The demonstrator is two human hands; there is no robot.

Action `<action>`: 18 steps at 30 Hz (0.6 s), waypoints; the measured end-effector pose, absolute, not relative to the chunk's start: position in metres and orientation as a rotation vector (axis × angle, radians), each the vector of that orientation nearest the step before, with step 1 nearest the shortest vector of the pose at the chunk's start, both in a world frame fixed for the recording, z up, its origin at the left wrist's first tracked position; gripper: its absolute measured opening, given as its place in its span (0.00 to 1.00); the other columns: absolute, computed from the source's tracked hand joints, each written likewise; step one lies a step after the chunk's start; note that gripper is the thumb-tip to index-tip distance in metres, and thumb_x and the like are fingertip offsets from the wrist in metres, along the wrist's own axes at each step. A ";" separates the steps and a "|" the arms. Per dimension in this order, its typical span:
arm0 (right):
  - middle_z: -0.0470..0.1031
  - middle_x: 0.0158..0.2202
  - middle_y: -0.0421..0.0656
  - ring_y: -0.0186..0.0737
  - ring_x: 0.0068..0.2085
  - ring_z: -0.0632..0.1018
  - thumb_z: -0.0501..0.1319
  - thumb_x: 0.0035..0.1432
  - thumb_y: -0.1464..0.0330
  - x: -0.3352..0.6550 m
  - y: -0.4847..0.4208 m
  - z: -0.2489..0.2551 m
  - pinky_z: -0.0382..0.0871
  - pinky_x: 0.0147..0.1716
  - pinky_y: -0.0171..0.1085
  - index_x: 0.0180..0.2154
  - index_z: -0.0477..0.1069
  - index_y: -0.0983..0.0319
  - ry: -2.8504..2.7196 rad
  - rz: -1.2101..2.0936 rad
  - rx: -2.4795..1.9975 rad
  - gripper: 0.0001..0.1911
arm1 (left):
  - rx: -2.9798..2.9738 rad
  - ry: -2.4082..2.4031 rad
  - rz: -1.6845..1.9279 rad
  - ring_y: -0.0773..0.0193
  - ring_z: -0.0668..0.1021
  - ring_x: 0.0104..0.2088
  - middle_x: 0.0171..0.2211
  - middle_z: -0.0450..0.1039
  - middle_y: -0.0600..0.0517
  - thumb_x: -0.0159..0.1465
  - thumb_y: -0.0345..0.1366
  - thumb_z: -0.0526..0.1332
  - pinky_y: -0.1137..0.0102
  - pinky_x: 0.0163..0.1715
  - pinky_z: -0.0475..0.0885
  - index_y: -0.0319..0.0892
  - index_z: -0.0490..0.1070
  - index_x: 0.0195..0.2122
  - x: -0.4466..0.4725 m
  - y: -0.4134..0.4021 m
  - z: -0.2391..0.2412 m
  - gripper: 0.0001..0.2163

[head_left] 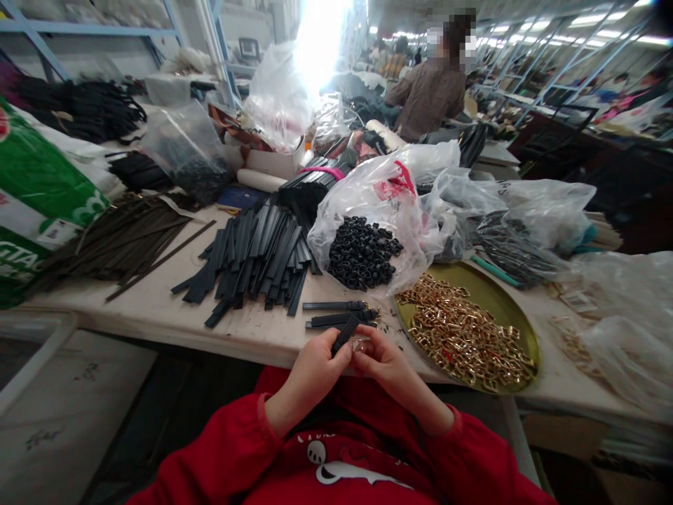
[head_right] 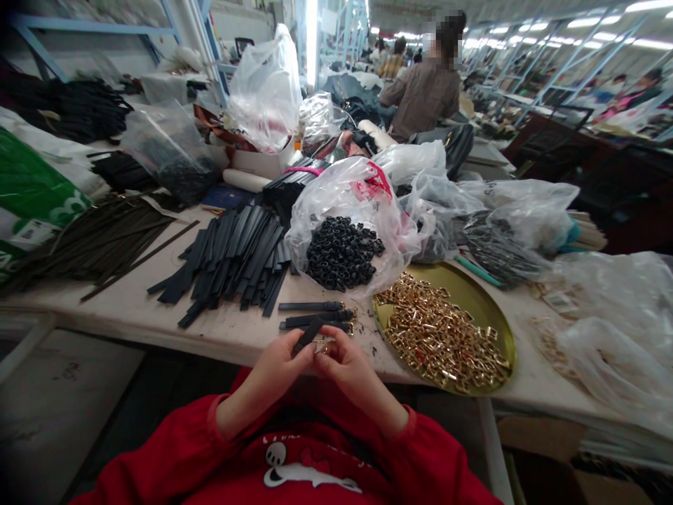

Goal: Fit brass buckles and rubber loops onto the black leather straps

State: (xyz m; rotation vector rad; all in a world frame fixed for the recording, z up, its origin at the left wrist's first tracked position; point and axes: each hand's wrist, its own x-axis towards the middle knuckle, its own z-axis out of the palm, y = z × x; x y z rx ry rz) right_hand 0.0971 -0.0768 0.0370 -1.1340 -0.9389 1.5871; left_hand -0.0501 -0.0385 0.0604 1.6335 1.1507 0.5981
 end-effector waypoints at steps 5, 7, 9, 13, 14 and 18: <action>0.70 0.24 0.36 0.30 0.25 0.69 0.68 0.43 0.63 0.100 -0.079 0.038 0.63 0.25 0.31 0.31 0.70 0.61 -0.864 1.427 -1.232 0.13 | 1.649 1.003 0.538 0.63 0.73 0.30 0.29 0.73 0.51 0.63 0.41 0.49 0.71 0.32 0.65 0.39 0.70 0.35 -0.055 -0.043 0.056 0.14; 0.70 0.24 0.35 0.29 0.24 0.69 0.68 0.42 0.63 0.101 -0.079 0.041 0.64 0.25 0.31 0.31 0.70 0.61 -0.682 1.460 -1.212 0.13 | 1.665 1.040 0.511 0.65 0.70 0.24 0.22 0.69 0.54 0.64 0.42 0.45 0.72 0.26 0.62 0.39 0.68 0.31 -0.058 -0.046 0.057 0.16; 0.71 0.27 0.35 0.28 0.24 0.70 0.69 0.41 0.65 0.100 -0.080 0.044 0.66 0.25 0.30 0.33 0.70 0.60 -0.450 1.509 -1.147 0.15 | 1.715 1.065 0.468 0.65 0.69 0.23 0.21 0.66 0.55 0.64 0.41 0.45 0.72 0.24 0.60 0.40 0.66 0.30 -0.061 -0.049 0.060 0.15; 0.70 0.27 0.35 0.27 0.23 0.71 0.70 0.39 0.67 0.092 -0.084 0.045 0.67 0.23 0.29 0.34 0.69 0.60 -0.232 1.628 -1.043 0.17 | 1.836 1.043 0.409 0.64 0.70 0.25 0.24 0.68 0.54 0.64 0.40 0.46 0.72 0.26 0.60 0.41 0.66 0.29 -0.062 -0.054 0.068 0.14; 0.70 0.27 0.35 0.27 0.23 0.70 0.70 0.40 0.67 0.089 -0.085 0.044 0.67 0.23 0.28 0.33 0.69 0.60 -0.250 1.632 -1.043 0.16 | 1.849 1.035 0.414 0.64 0.70 0.26 0.25 0.69 0.53 0.64 0.40 0.46 0.72 0.27 0.60 0.42 0.66 0.30 -0.061 -0.055 0.069 0.14; 0.70 0.24 0.35 0.27 0.23 0.68 0.69 0.41 0.64 0.079 -0.091 0.044 0.65 0.23 0.29 0.30 0.69 0.61 -0.524 1.479 -1.160 0.14 | 1.808 1.005 0.449 0.63 0.71 0.30 0.29 0.71 0.51 0.63 0.39 0.48 0.71 0.30 0.63 0.41 0.66 0.32 -0.059 -0.057 0.068 0.11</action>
